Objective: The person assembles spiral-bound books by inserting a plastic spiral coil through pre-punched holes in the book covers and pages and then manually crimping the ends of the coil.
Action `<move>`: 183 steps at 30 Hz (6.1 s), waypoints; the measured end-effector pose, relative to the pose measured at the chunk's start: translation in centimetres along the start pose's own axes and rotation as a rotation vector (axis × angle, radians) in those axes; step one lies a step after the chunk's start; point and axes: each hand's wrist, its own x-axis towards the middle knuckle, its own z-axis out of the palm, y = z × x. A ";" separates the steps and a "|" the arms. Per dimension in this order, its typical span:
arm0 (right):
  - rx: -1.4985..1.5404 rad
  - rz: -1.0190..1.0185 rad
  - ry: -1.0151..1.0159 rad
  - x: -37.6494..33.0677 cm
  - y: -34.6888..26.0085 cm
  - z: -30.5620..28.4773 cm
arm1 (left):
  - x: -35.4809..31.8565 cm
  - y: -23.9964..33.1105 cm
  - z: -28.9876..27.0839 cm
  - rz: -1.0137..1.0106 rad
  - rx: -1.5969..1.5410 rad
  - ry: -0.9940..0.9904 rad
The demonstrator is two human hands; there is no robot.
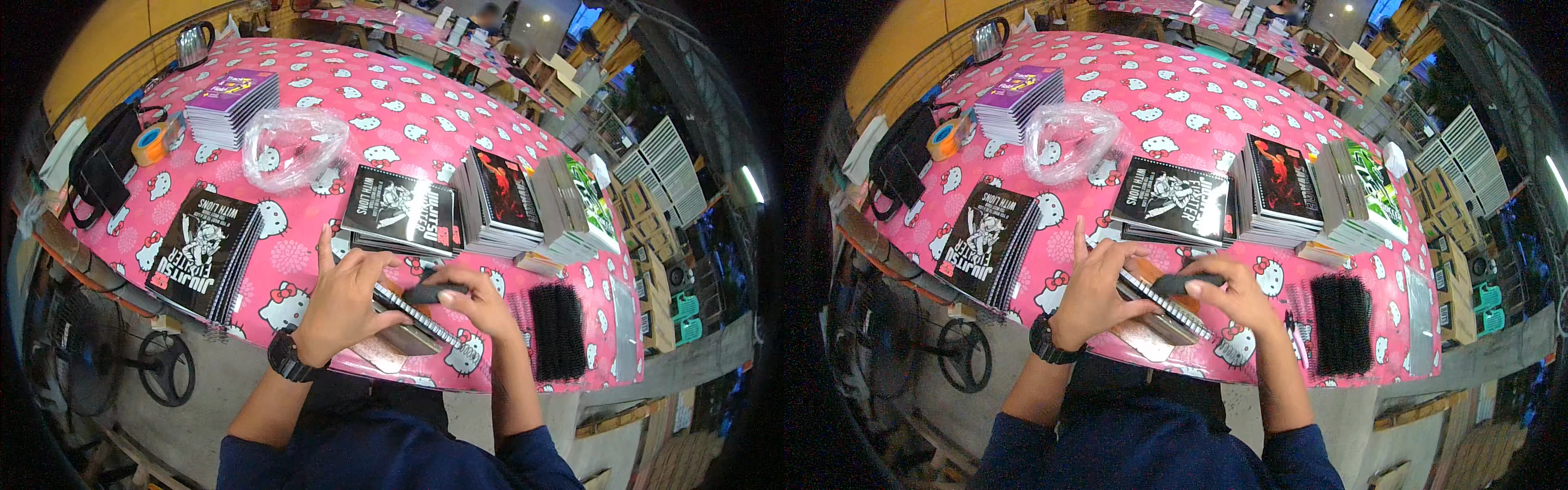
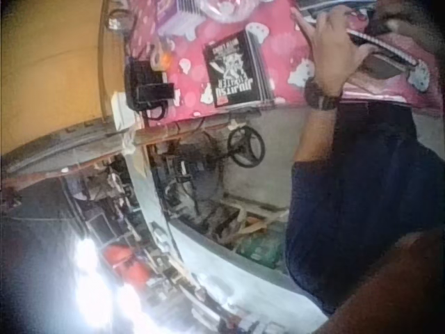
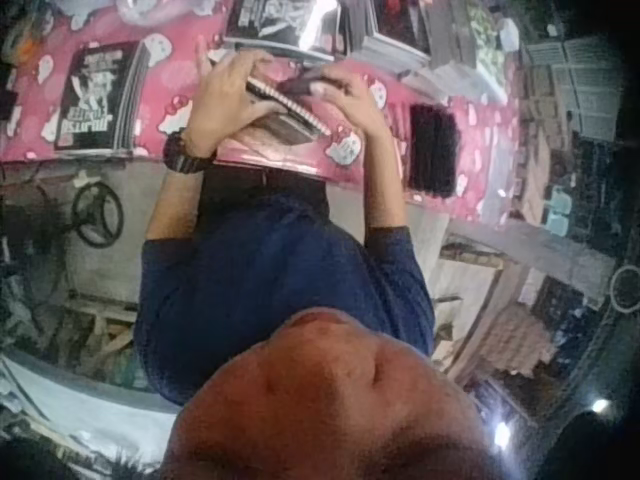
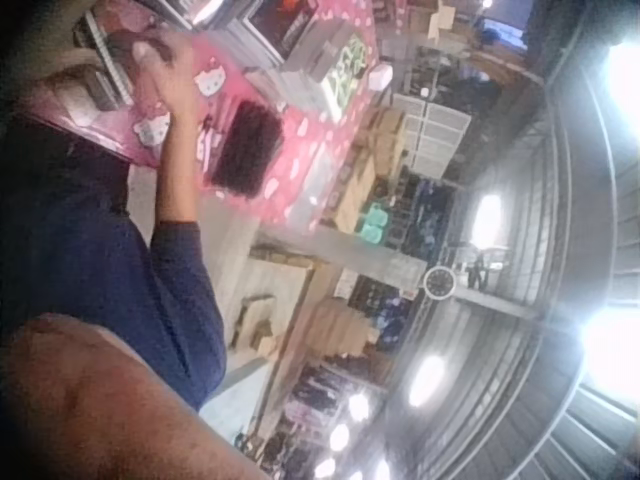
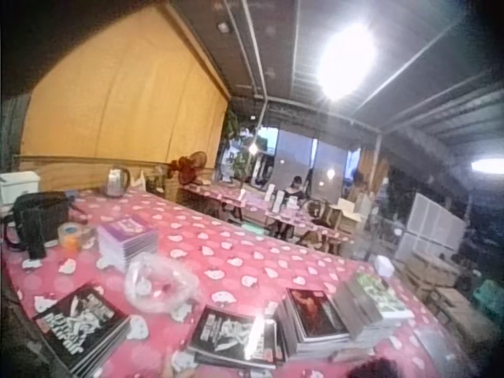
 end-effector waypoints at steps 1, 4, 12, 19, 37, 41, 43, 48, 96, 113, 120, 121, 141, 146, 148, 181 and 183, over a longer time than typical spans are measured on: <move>-0.121 0.086 0.042 0.6 0.2 -0.5 | 0.2 -0.1 -0.1 0.003 0.000 0.036; 0.457 -0.311 -0.042 -0.3 -0.5 1.4 | 0.1 -0.1 0.1 -0.029 -0.003 -0.044; 0.303 -0.279 -0.029 0.9 -1.2 2.4 | -2.7 -5.7 1.0 -0.324 -0.782 0.269; 0.384 -0.276 -0.050 1.6 0.2 2.5 | -2.5 -4.6 2.3 -0.324 -1.104 0.458; 0.371 -0.239 -0.016 5.4 0.1 2.6 | -2.0 -5.4 1.6 -0.399 -1.145 0.308; 0.013 -0.011 0.038 6.8 -0.6 3.2 | -2.2 -5.9 1.6 -0.437 -1.111 0.311; 0.020 -0.031 0.035 6.6 -0.8 3.1 | -2.6 -5.6 1.6 -0.417 -1.097 0.301; -0.042 -0.177 0.078 5.5 0.8 3.5 | -2.4 -5.4 1.1 -0.447 -1.166 0.262; -0.872 -0.395 0.482 8.4 6.8 1.9 | -15.8 -16.8 -14.0 -0.885 0.560 0.852; -0.637 -0.593 0.390 -4.4 -3.7 1.5 | 0.8 0.2 -6.1 -0.413 -1.394 0.063; 0.380 0.045 0.530 -9.2 1.2 4.1 | 1.9 -0.9 -5.6 -0.158 -1.155 -0.096; 0.308 -0.031 0.641 -9.1 1.2 5.6 | 2.0 -1.3 -5.5 -0.130 -1.096 -0.139; -0.836 0.423 0.938 -11.7 14.8 -5.0 | -6.5 -11.7 -1.3 -0.506 -1.098 0.231; -0.807 0.477 0.869 -11.1 16.4 -6.4 | -1.9 -5.6 0.6 -0.619 -0.817 0.472; -0.778 0.461 0.857 -10.9 15.4 -6.7 | -1.3 -5.5 1.2 -0.675 -0.783 0.519; 0.038 0.054 0.012 -7.0 -0.9 -0.7 | -0.7 5.1 4.0 0.137 0.014 -0.024; 0.066 0.121 -0.052 -6.8 -0.6 -0.4 | -0.7 5.1 3.9 0.126 0.030 -0.032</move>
